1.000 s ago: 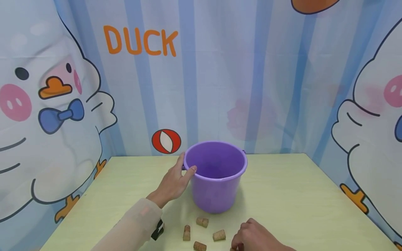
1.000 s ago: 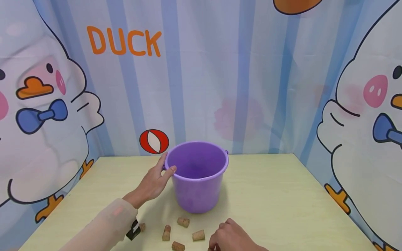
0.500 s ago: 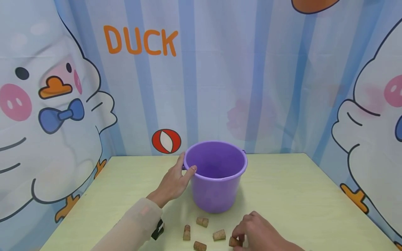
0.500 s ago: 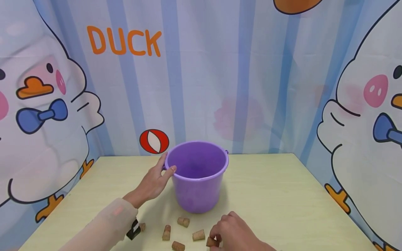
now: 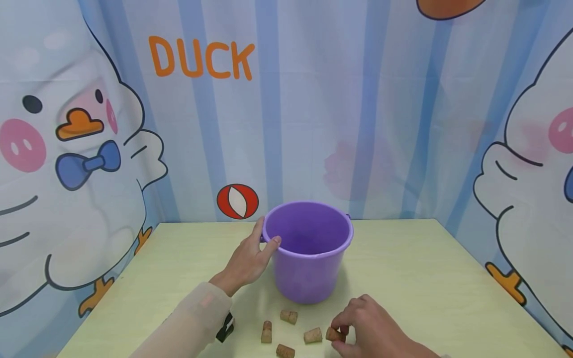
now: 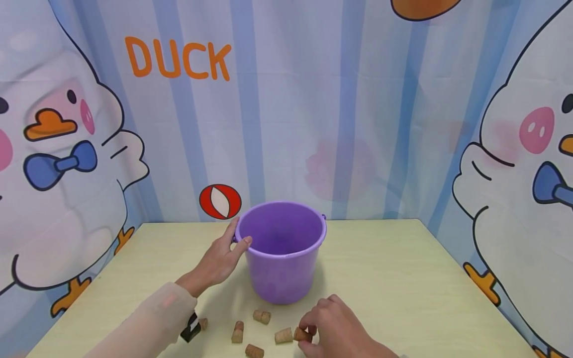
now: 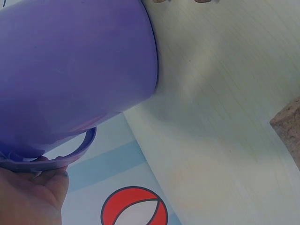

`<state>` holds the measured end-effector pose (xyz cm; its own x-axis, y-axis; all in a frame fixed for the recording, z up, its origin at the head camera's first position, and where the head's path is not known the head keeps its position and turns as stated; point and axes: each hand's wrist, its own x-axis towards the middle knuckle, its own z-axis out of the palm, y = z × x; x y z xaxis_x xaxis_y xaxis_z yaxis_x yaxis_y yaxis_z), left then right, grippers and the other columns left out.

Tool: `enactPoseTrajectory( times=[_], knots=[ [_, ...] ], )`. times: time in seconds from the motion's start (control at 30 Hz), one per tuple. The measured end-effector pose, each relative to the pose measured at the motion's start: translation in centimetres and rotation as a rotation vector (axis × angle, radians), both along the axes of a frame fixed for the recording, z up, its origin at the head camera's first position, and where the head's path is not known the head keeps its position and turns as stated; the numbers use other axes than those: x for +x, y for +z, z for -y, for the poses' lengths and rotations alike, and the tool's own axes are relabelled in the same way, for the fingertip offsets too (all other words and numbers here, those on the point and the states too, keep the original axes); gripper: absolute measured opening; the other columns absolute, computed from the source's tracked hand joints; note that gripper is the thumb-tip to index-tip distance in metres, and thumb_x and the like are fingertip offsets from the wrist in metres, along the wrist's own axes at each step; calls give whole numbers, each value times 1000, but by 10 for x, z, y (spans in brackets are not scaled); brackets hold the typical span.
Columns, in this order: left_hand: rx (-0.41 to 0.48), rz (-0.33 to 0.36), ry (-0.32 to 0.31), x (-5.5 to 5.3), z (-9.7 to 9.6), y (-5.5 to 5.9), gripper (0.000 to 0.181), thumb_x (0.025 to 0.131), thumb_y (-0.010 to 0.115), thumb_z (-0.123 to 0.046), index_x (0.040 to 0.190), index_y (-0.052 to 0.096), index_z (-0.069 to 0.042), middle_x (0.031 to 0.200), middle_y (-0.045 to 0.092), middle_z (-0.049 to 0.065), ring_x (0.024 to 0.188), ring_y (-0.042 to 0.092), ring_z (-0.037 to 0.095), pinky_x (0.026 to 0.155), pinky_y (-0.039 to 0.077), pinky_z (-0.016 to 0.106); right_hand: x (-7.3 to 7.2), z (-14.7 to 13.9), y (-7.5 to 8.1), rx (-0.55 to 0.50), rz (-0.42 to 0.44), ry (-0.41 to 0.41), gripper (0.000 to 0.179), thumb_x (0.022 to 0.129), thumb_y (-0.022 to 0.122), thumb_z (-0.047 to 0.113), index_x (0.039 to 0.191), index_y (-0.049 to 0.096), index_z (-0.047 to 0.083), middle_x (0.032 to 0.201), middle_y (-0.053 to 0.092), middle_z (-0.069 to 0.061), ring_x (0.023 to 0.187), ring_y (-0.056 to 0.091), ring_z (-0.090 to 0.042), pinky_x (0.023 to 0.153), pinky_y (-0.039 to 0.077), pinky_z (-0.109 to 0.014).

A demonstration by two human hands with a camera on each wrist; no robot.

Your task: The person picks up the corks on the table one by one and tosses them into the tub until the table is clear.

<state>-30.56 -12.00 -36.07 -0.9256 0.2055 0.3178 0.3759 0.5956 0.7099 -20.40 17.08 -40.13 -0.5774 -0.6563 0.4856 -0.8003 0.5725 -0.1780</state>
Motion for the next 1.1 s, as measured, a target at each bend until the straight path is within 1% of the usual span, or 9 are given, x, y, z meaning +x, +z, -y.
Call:
enactPoseTrajectory(
  times=[0.1, 0.17, 0.33, 0.4, 0.63, 0.8, 1.03, 1.1],
  knots=[
    [2, 1, 0, 0, 0, 0, 82, 105, 48, -49, 165, 9, -8, 153, 49, 16, 139, 49, 33, 110, 41, 59, 0, 1, 2, -13, -10, -11, 22, 75, 87, 19, 77, 71, 33, 75, 55, 32, 73, 47, 8, 73, 42, -26],
    [0, 2, 2, 0, -1, 0, 83, 105, 48, -49, 165, 9, -8, 153, 49, 16, 140, 48, 33, 110, 41, 60, 1, 1, 4, -16, 4, -24, 20, 76, 87, 20, 78, 72, 32, 76, 55, 32, 74, 47, 9, 74, 43, -26],
    [-8, 3, 11, 0, -1, -1, 83, 105, 47, -50, 166, 8, -9, 154, 49, 16, 140, 48, 33, 111, 40, 60, 3, 1, 13, -8, 98, -83, 14, 81, 85, 22, 83, 76, 31, 78, 56, 31, 76, 48, 8, 76, 43, -29],
    [-9, 1, 11, -1, -1, -1, 83, 105, 47, -50, 166, 8, -9, 154, 49, 16, 140, 48, 33, 111, 40, 60, 3, 1, 16, -12, 120, -98, 13, 82, 85, 22, 85, 77, 32, 78, 57, 31, 76, 49, 8, 76, 43, -29],
    [-8, 2, 10, -1, -1, -1, 83, 105, 47, -50, 166, 8, -9, 154, 49, 15, 141, 47, 33, 111, 40, 61, 2, 2, 23, -55, 132, -107, 19, 82, 85, 19, 84, 75, 34, 79, 58, 32, 76, 51, 7, 75, 44, -28],
    [-6, 7, 9, -1, 0, -1, 83, 105, 47, -50, 166, 8, -9, 153, 49, 15, 140, 48, 33, 111, 40, 61, 2, 3, 25, -75, 82, -138, 19, 81, 86, 20, 85, 76, 35, 79, 58, 31, 76, 49, 6, 73, 44, -27],
    [-6, 3, 10, -2, -1, -1, 83, 105, 47, -51, 166, 8, -9, 153, 49, 15, 141, 47, 33, 111, 40, 61, -1, 4, 27, -132, -92, -115, 25, 75, 89, 16, 81, 73, 35, 78, 59, 30, 74, 50, 7, 71, 44, -26],
    [-7, 4, 11, -2, -1, -1, 83, 105, 47, -51, 166, 8, -9, 153, 49, 15, 141, 47, 33, 111, 40, 61, -1, 4, 28, -143, -124, -115, 27, 73, 89, 15, 80, 73, 35, 78, 59, 30, 74, 50, 7, 71, 43, -26]
  ],
)
